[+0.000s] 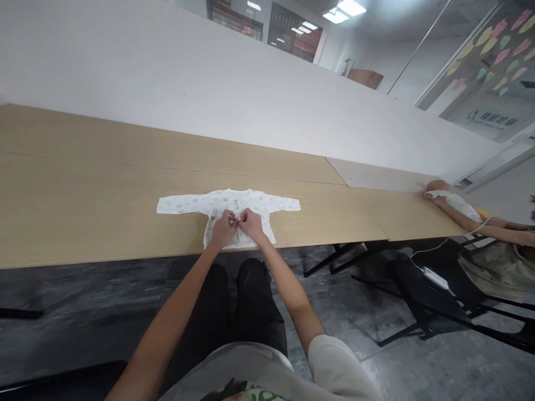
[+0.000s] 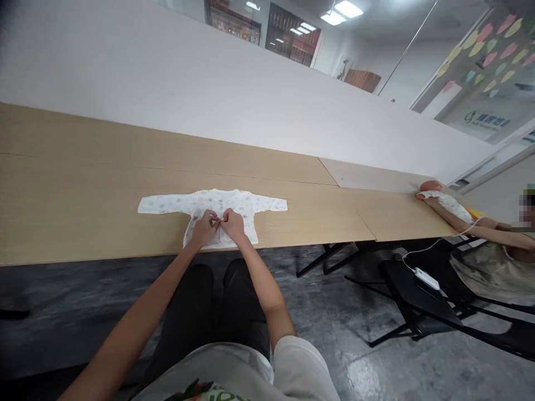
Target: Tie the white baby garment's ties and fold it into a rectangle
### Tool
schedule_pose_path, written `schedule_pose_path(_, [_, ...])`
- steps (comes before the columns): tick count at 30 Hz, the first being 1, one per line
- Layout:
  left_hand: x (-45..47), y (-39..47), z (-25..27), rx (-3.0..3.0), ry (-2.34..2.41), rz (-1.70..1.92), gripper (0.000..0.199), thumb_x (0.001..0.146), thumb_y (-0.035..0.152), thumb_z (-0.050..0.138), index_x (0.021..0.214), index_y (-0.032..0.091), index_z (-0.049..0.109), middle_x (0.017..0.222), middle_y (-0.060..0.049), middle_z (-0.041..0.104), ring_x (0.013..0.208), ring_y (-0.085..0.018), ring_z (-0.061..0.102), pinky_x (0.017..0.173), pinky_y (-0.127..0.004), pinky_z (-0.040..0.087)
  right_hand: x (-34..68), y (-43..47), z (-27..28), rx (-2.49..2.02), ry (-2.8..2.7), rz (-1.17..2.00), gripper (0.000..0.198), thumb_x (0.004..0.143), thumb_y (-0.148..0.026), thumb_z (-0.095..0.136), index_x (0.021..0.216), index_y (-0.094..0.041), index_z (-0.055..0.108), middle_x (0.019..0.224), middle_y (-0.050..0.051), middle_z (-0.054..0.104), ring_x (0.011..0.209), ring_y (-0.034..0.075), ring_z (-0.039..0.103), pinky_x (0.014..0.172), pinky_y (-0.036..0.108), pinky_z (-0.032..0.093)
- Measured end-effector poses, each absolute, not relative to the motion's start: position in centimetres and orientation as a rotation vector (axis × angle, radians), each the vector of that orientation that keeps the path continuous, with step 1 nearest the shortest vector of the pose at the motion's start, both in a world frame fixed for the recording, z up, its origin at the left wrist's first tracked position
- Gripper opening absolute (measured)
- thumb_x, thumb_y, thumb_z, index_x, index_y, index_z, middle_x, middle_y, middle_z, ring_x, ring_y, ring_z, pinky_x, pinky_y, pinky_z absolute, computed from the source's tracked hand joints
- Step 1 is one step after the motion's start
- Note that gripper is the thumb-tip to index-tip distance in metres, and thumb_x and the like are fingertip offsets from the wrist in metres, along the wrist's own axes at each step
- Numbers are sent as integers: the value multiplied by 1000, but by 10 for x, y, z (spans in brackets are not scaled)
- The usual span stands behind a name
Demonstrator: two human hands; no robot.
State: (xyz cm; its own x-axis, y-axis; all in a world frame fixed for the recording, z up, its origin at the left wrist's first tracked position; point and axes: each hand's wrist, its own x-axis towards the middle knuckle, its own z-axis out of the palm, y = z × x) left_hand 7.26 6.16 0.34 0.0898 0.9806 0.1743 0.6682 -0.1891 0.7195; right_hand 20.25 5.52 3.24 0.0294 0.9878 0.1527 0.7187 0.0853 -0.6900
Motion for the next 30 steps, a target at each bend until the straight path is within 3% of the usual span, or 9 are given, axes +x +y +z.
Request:
schedule_pose_path(14, [72, 63, -2, 1926, 1558, 978, 20, 82, 24, 51, 101, 21, 55, 97, -5, 71, 89, -20, 66, 83, -33, 49, 221, 70, 32, -1457, -1292, 1237, 20, 59, -15, 66, 63, -20, 46, 49, -10, 47, 44, 7, 42, 47, 19, 34])
schedule_pose_path(23, [70, 67, -2, 2099, 1512, 923, 29, 78, 16, 47, 95, 16, 70, 101, -10, 72, 99, -23, 64, 96, -37, 47, 221, 76, 19, -1591, -1365, 1072, 14, 64, -17, 69, 68, -19, 56, 53, -7, 55, 46, 9, 51, 50, 20, 41])
schedule_pose_path(30, [71, 68, -2, 2196, 1649, 861, 31, 82, 21, 45, 95, 18, 74, 102, -11, 70, 104, -26, 61, 97, -39, 47, 221, 73, 16, -1715, -1611, 734, 12, 69, -20, 75, 71, -19, 63, 72, -1, 68, 71, 14, 63, 68, 23, 47])
